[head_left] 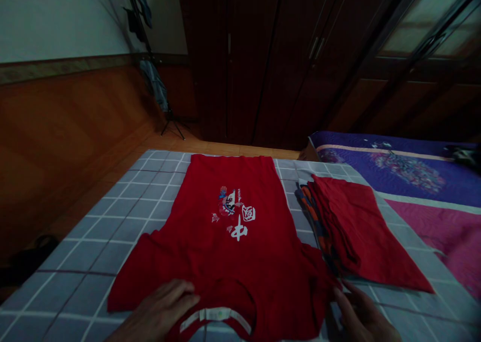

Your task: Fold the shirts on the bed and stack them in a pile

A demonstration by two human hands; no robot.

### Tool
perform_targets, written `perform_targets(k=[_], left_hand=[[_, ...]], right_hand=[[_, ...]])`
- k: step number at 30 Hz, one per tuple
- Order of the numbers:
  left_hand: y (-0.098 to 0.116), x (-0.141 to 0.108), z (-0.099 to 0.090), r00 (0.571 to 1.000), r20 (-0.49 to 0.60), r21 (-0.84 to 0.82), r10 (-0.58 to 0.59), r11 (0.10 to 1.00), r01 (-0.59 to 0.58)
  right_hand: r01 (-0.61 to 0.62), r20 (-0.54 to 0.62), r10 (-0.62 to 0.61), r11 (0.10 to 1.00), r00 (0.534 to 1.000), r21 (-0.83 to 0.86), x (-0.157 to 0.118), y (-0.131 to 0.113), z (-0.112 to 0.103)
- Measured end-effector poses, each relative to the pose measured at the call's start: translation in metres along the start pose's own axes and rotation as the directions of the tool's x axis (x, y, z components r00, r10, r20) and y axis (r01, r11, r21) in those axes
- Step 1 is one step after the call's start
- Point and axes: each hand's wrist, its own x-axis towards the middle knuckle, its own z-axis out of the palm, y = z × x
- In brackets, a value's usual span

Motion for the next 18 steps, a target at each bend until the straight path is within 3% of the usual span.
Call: perform_targets(k=[4,7,13,15,18], left_hand=[[0.005,0.022,0.030,0.998,-0.012,0.091,0.067,0.994,-0.065],[0.007,0.030,0.038,0.997,-0.068,0.101,0.041,0.994,-0.034],[0.011,0.023,0.023,0.994,0.092,-0.077,0.064,0.995,-0.057],[0.013,0.023,0.022,0.993,0.101,-0.108,0.058,0.993,-0.047],[0.021,0.032,0.027,0.988,0.122,-0.087,0.094,0.993,-0.084]], right_hand=[[0.141,-0.055,-0.156,0.966,0.986,-0.218,-0.006,-0.020,0.017],[0.246,-0.013,-0.256,0.942,0.967,-0.228,-0.004,-0.024,0.020],[0.179,-0.079,-0.172,0.980,0.982,0.088,0.002,-0.003,-0.001],[0.134,-0.082,-0.127,0.987,0.989,0.092,-0.003,-0.003,-0.003],[0.078,-0.068,-0.080,0.996,0.994,-0.031,-0.011,-0.014,0.004]])
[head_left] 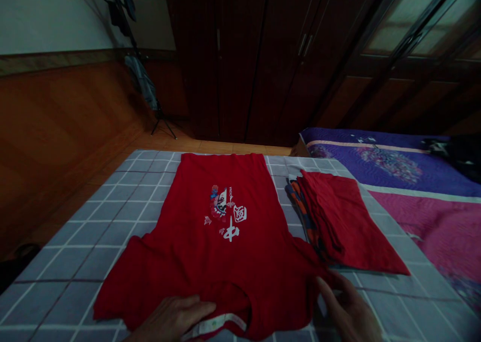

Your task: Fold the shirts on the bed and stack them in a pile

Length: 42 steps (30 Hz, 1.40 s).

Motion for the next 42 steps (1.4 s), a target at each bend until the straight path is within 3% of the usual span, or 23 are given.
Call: perform_targets(k=[5,9,12,17,21,23,26,29,32,34,37,39,42], left_hand=[[0.020,0.031,0.006,0.994,0.059,0.163,0.087,0.982,-0.096],[0.031,0.033,-0.011,0.996,0.039,-0.001,0.076,0.997,-0.076],[0.034,0.031,-0.020,0.994,0.068,-0.078,0.085,0.994,-0.080],[0.040,0.045,-0.006,0.964,0.188,0.109,0.186,0.972,-0.208],[0.047,0.057,0.003,0.944,0.099,0.220,0.314,0.919,-0.328],[0.050,0.061,0.005,0.932,0.053,0.256,0.359,0.897,-0.360],[0.050,0.066,0.011,0.916,0.054,0.153,0.397,0.903,-0.401],[0.049,0.070,0.017,0.921,0.107,-0.191,0.375,0.917,-0.351],[0.049,0.072,0.016,0.928,0.219,-0.441,0.301,0.879,-0.181],[0.051,0.071,0.011,0.906,0.281,-0.476,0.317,0.866,-0.155],[0.053,0.068,0.000,0.866,0.312,-0.429,0.391,0.871,-0.239],[0.053,0.066,-0.012,0.855,0.269,-0.380,0.442,0.865,-0.328],[0.052,0.063,-0.035,0.870,0.152,-0.300,0.469,0.861,-0.411]], right_hand=[[0.096,0.026,-0.093,0.983,0.995,-0.158,0.000,-0.007,0.009],[0.035,0.028,-0.036,0.999,0.999,0.023,0.014,0.017,-0.009],[-0.054,0.030,0.053,0.998,0.998,0.035,0.017,0.027,-0.023],[-0.081,0.038,0.084,0.993,0.996,-0.084,0.001,0.003,-0.009],[0.023,-0.005,-0.025,0.967,1.000,-0.253,-0.002,-0.007,0.004],[0.010,-0.011,-0.012,0.985,1.000,-0.172,0.001,0.000,0.002],[-0.098,-0.023,0.103,0.983,0.994,0.156,0.005,0.014,-0.008],[-0.242,0.070,0.239,0.832,0.968,0.500,0.002,0.022,-0.014],[-0.344,0.189,0.293,0.696,0.937,0.630,-0.003,0.022,-0.016],[-0.358,0.229,0.275,0.717,0.934,0.599,-0.003,0.019,-0.017],[-0.301,0.251,0.199,0.821,0.947,0.485,0.002,0.015,-0.017],[-0.250,0.249,0.156,0.876,0.956,0.412,0.007,0.014,-0.016],[-0.178,0.122,0.143,0.918,0.982,0.355,0.011,0.012,-0.014]])
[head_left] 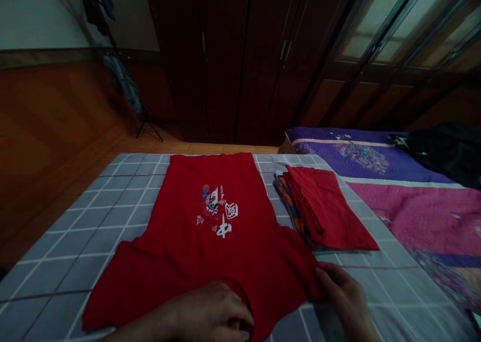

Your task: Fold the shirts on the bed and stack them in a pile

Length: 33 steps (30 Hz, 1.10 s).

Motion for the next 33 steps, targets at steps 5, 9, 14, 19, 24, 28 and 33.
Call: perform_targets(k=[5,9,14,19,24,28,33], left_hand=[[0.002,0.005,-0.017,0.982,-0.166,0.151,-0.086,0.982,0.111],[-0.005,0.019,0.005,0.993,-0.108,0.157,-0.037,0.986,0.054],[-0.004,0.025,0.012,0.978,-0.184,-0.033,-0.099,0.995,0.095],[-0.012,0.043,-0.018,0.907,-0.358,-0.206,-0.221,0.966,0.154],[-0.027,0.086,-0.038,0.933,-0.360,0.132,0.003,0.990,0.048],[-0.036,0.127,-0.031,0.965,-0.240,0.421,0.104,0.907,0.007],[-0.038,0.152,-0.021,0.973,-0.215,0.545,0.089,0.837,0.044]], right_hand=[[0.028,-0.174,-0.027,1.000,0.984,0.003,-0.002,-0.006,0.002],[0.022,-0.186,0.005,0.990,0.982,0.139,-0.005,-0.013,0.004],[0.254,-0.239,-0.273,0.961,0.932,-0.109,-0.019,-0.035,0.022],[0.556,-0.027,-0.590,0.775,0.807,-0.300,-0.034,-0.044,0.040],[0.272,-0.245,-0.339,0.924,0.909,-0.270,-0.022,-0.018,0.019],[0.146,-0.210,-0.173,0.980,0.962,-0.138,-0.016,0.004,0.005],[0.100,-0.148,-0.125,0.981,0.981,-0.164,-0.017,0.012,0.004]])
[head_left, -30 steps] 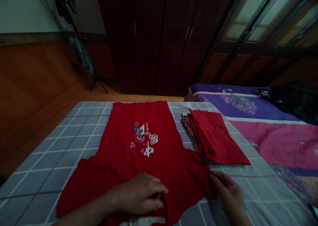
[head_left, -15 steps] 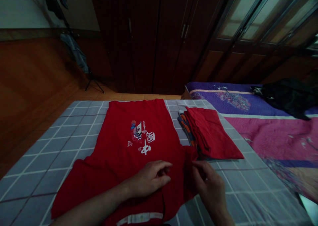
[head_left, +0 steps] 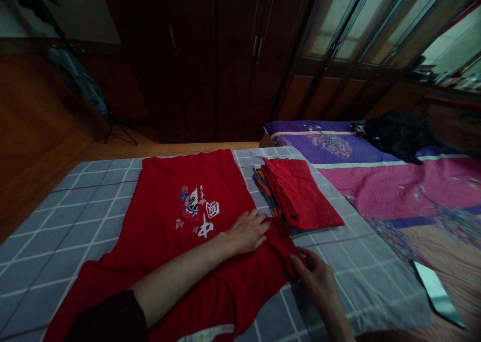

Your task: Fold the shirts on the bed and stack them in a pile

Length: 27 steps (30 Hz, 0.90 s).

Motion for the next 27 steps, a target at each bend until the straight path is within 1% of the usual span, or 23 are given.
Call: perform_targets(k=[2,4,5,6,7,8,9,10,11,12,13,14,15,16,18,20,23,25,27], left_hand=[[0.001,0.003,-0.001,1.000,0.014,-0.028,0.003,1.000,-0.002],[0.000,0.004,-0.003,1.000,0.012,-0.079,-0.003,0.997,0.004],[-0.001,0.004,-0.004,1.000,-0.011,-0.165,-0.025,0.986,0.023],[-0.003,0.004,-0.005,0.997,-0.042,-0.287,-0.069,0.956,0.054],[-0.006,0.003,-0.006,0.989,-0.068,-0.426,-0.130,0.900,0.089],[-0.010,0.001,-0.006,0.976,-0.078,-0.555,-0.202,0.822,0.126],[-0.015,-0.001,-0.007,0.959,-0.072,-0.651,-0.272,0.742,0.162],[-0.021,-0.005,-0.007,0.943,-0.053,-0.705,-0.329,0.681,0.198],[-0.027,-0.009,-0.008,0.927,-0.032,-0.730,-0.373,0.642,0.233],[-0.033,-0.014,-0.008,0.914,-0.014,-0.740,-0.406,0.619,0.263],[-0.038,-0.019,-0.009,0.900,0.000,-0.754,-0.436,0.591,0.287],[-0.043,-0.025,-0.009,0.888,0.007,-0.764,-0.460,0.570,0.302],[-0.047,-0.029,-0.008,0.879,0.006,-0.770,-0.476,0.558,0.308],[-0.049,-0.033,-0.008,0.875,0.002,-0.773,-0.484,0.555,0.309],[-0.051,-0.038,-0.005,0.872,-0.008,-0.764,-0.490,0.565,0.311],[-0.049,-0.038,-0.002,0.870,-0.016,-0.737,-0.492,0.594,0.322],[-0.043,-0.033,0.003,0.859,-0.052,-0.665,-0.509,0.660,0.350],[-0.041,-0.028,0.005,0.858,-0.081,-0.616,-0.508,0.702,0.357],[-0.041,-0.023,0.007,0.866,-0.102,-0.575,-0.490,0.739,0.351]], right_hand=[[0.028,0.033,-0.029,0.999,0.999,0.021,0.001,-0.003,-0.001],[0.069,0.016,-0.070,0.997,0.997,0.026,0.001,-0.011,-0.002],[0.101,-0.016,-0.101,0.995,0.995,0.005,0.001,-0.017,-0.001],[0.152,-0.045,-0.154,0.988,0.987,-0.031,-0.001,-0.026,0.002],[0.228,-0.066,-0.233,0.970,0.970,-0.080,-0.004,-0.035,0.007],[0.324,-0.070,-0.335,0.937,0.940,-0.134,-0.009,-0.045,0.013],[0.431,-0.049,-0.446,0.883,0.894,-0.184,-0.015,-0.055,0.022],[0.536,-0.001,-0.550,0.815,0.835,-0.222,-0.022,-0.065,0.032],[0.627,0.068,-0.632,0.738,0.772,-0.249,-0.030,-0.072,0.044],[0.694,0.145,-0.685,0.667,0.714,-0.271,-0.039,-0.077,0.055],[0.741,0.221,-0.710,0.608,0.668,-0.287,-0.048,-0.080,0.066],[0.772,0.293,-0.716,0.563,0.634,-0.295,-0.055,-0.080,0.076],[0.791,0.345,-0.713,0.533,0.611,-0.299,-0.062,-0.078,0.083],[0.802,0.371,-0.712,0.515,0.596,-0.301,-0.067,-0.073,0.087],[0.814,0.360,-0.731,0.499,0.580,-0.296,-0.073,-0.061,0.088],[0.821,0.307,-0.766,0.486,0.565,-0.300,-0.073,-0.046,0.081],[0.829,0.267,-0.797,0.457,0.542,-0.321,-0.069,-0.028,0.064],[0.825,0.243,-0.804,0.454,0.542,-0.337,-0.067,-0.020,0.054],[0.814,0.212,-0.807,0.464,0.552,-0.350,-0.066,-0.015,0.048]])
